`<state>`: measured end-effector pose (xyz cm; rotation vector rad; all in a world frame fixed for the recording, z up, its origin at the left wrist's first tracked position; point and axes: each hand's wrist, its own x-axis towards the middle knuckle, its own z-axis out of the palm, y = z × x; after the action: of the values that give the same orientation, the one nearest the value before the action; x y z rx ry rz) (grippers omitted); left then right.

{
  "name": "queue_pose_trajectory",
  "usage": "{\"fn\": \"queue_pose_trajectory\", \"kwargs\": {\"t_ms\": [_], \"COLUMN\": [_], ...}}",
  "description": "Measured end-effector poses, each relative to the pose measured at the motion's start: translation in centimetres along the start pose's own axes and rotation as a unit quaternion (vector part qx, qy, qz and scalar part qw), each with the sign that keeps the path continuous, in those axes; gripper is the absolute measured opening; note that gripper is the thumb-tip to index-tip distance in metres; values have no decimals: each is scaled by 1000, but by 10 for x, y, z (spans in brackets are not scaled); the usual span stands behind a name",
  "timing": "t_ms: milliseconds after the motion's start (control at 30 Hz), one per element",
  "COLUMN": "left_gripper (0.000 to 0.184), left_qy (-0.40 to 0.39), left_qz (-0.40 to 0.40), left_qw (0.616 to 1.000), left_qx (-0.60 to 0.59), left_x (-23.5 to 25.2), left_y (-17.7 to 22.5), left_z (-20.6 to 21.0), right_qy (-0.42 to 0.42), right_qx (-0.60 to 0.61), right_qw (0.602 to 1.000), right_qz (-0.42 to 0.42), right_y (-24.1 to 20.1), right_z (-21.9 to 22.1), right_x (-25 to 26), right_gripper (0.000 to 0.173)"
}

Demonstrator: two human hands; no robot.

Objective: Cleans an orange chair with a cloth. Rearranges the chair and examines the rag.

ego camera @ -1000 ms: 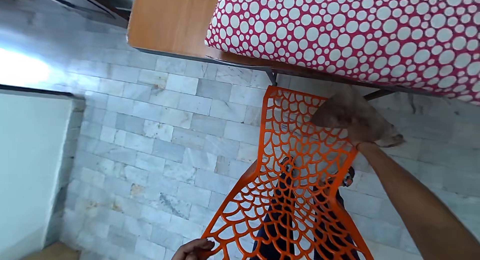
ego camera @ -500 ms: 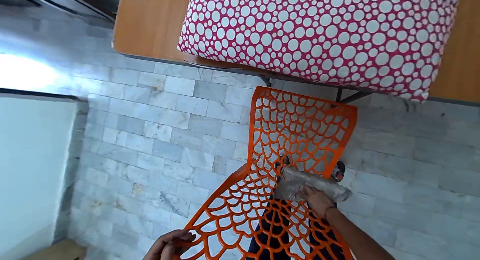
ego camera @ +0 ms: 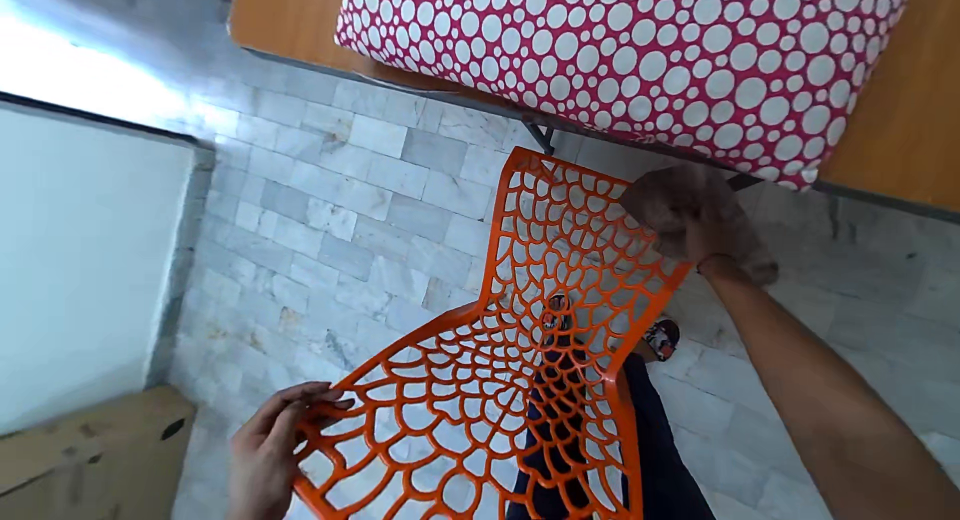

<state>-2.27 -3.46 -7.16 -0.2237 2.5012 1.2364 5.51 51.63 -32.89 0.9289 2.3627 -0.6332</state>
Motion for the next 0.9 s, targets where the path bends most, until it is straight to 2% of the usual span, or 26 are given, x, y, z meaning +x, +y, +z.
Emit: {"fn": "queue_pose_trajectory", "kwargs": {"t_ms": [67, 133, 200, 300, 400, 500, 567, 633, 733, 800, 900], "left_gripper": [31, 31, 33, 33, 34, 34, 33, 33, 33, 33, 33], "left_qy": [29, 49, 59, 65, 68, 70, 72, 76, 84, 90, 90], "left_qz": [-20, -33, -37, -50, -60, -59, -62, -68, -68, -69, -76], "left_qw": [999, 998, 997, 996, 995, 996, 995, 995, 994, 993, 993], "left_qx": [6, 14, 25, 37, 34, 22, 14, 2, -11, -17, -26], "left_x": [1, -1, 0, -1, -1, -2, -2, -4, -5, -5, -7], "left_y": [2, 4, 5, 10, 12, 12, 14, 18, 18, 17, 21], "left_z": [4, 6, 7, 11, 11, 12, 14, 17, 19, 20, 23], "right_qy": [0, -33, -129, -327, -387, -379, -344, -293, -172, -133, -110], "right_qx": [-5, -23, -43, -95, -129, -175, -216, -240, -220, -211, -195], "right_qw": [1000, 998, 985, 925, 879, 858, 859, 880, 932, 949, 957], "right_qz": [-7, -54, -103, -171, -248, -299, -312, -288, -231, -191, -183], "right_y": [-12, -20, -30, -44, -41, -27, -18, -15, -5, -3, -6], "right_z": [20, 52, 85, 131, 159, 140, 113, 81, 55, 55, 72], "right_x": [-18, -53, -95, -156, -183, -159, -138, -121, -92, -78, -82], "right_gripper": [51, 47, 52, 60, 58, 53, 49, 48, 49, 55, 58]}}
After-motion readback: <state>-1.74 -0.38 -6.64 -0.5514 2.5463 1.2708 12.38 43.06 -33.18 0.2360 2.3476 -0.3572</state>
